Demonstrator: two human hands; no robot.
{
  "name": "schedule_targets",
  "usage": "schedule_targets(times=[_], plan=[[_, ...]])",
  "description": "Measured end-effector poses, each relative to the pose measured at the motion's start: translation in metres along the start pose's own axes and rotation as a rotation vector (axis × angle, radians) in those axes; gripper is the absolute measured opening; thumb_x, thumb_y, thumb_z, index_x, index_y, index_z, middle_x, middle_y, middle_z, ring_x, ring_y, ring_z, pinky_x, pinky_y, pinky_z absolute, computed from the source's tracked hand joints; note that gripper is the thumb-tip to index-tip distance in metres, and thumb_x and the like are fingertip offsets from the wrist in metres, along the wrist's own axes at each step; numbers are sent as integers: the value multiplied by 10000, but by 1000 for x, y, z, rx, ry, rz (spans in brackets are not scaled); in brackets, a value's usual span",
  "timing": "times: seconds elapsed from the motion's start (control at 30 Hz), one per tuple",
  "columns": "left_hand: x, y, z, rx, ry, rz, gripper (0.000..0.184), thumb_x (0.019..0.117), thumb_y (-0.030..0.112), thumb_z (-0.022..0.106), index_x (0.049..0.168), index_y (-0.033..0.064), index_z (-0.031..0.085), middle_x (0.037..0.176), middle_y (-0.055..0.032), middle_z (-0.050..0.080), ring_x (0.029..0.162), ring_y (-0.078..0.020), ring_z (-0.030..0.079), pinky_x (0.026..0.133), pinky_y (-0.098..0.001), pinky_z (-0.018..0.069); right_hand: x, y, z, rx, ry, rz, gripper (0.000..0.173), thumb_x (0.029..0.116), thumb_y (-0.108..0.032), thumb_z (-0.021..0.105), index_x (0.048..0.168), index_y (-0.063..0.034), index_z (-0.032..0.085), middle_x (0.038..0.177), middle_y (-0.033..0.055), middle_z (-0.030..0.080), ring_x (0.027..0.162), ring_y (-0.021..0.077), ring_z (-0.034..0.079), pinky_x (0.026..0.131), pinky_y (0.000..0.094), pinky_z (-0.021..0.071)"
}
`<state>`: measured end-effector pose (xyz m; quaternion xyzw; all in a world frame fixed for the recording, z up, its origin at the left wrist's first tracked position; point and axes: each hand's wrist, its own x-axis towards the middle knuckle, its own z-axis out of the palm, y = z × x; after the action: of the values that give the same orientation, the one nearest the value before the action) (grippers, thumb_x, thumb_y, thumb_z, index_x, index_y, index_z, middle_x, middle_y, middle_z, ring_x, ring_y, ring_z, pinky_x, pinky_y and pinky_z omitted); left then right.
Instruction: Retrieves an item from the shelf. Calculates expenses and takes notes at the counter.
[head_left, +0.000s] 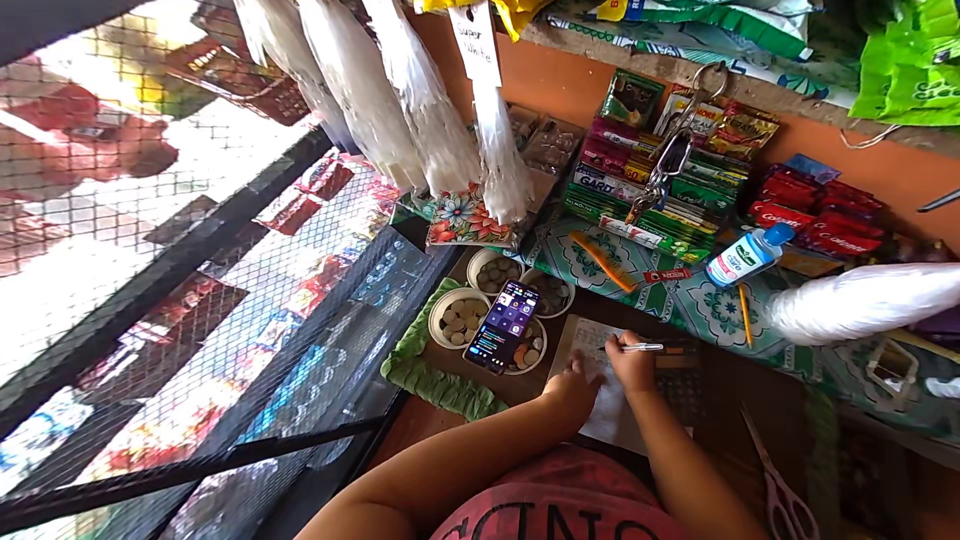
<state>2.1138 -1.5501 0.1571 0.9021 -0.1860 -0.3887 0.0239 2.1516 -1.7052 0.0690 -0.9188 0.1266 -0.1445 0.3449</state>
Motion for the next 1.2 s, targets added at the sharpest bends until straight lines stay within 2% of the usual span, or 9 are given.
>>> schedule_targets(times=[0.07,0.2,0.4,0.6,0.87,0.93,1.07,1.13,1.2], plan=[[-1,0,0,-10,8,4,932,831,315,806,1601,362,283,1664,-304,44,1237,-613,504,790,-666,574,0,0,-2,-9,-8,-12,318,883,-277,682,646,-178,494,598,-58,469,549,60,487,518,283,446],[-1,0,1,-14,9,5,946,816,383,824,1598,363,291,1668,-296,39,1246,-608,500,801,-667,571,1,-2,-4,-27,-40,-18,332,865,-283,689,626,-186,479,587,-63,468,545,65,488,516,294,444],[1,0,2,-5,7,-4,942,821,353,817,1599,363,287,1664,-305,36,1244,-609,500,793,-658,577,1,2,-2,73,-7,8,319,862,-233,691,632,-181,476,588,-58,459,532,63,470,501,282,431],[0,1,0,-3,0,-2,960,814,389,823,1602,367,276,1667,-298,31,1269,-602,484,801,-654,577,-1,2,-2,-3,-21,-1,307,874,-266,678,648,-189,484,604,-65,474,556,59,491,525,286,451],[1,1,1,1,-6,-6,943,832,363,807,1604,372,266,1666,-304,18,1254,-611,492,794,-653,577,0,-1,-3,0,-29,-7,321,864,-260,685,630,-191,475,588,-69,467,540,59,481,513,286,440],[2,0,2,-2,-1,-4,961,819,395,819,1605,371,266,1665,-307,16,1258,-611,490,796,-653,578,1,0,-3,44,-15,13,318,862,-239,685,633,-186,471,586,-64,460,531,62,472,502,283,430],[-2,0,0,-19,14,-2,906,845,249,789,1596,369,296,1671,-289,36,1269,-606,483,800,-655,577,2,1,-6,27,-15,42,296,872,-268,683,657,-183,498,594,-63,477,539,67,499,507,298,457],[-2,1,0,-17,13,3,910,843,257,792,1597,363,295,1670,-292,37,1276,-607,477,804,-653,578,3,4,-5,76,-5,47,284,882,-259,685,672,-182,509,599,-66,483,539,60,501,508,287,460],[-2,0,0,-16,12,11,911,843,274,794,1599,354,292,1667,-300,38,1276,-611,475,801,-653,578,3,8,-4,188,-15,59,244,911,-250,687,729,-171,545,616,-61,531,545,56,554,517,270,512]])
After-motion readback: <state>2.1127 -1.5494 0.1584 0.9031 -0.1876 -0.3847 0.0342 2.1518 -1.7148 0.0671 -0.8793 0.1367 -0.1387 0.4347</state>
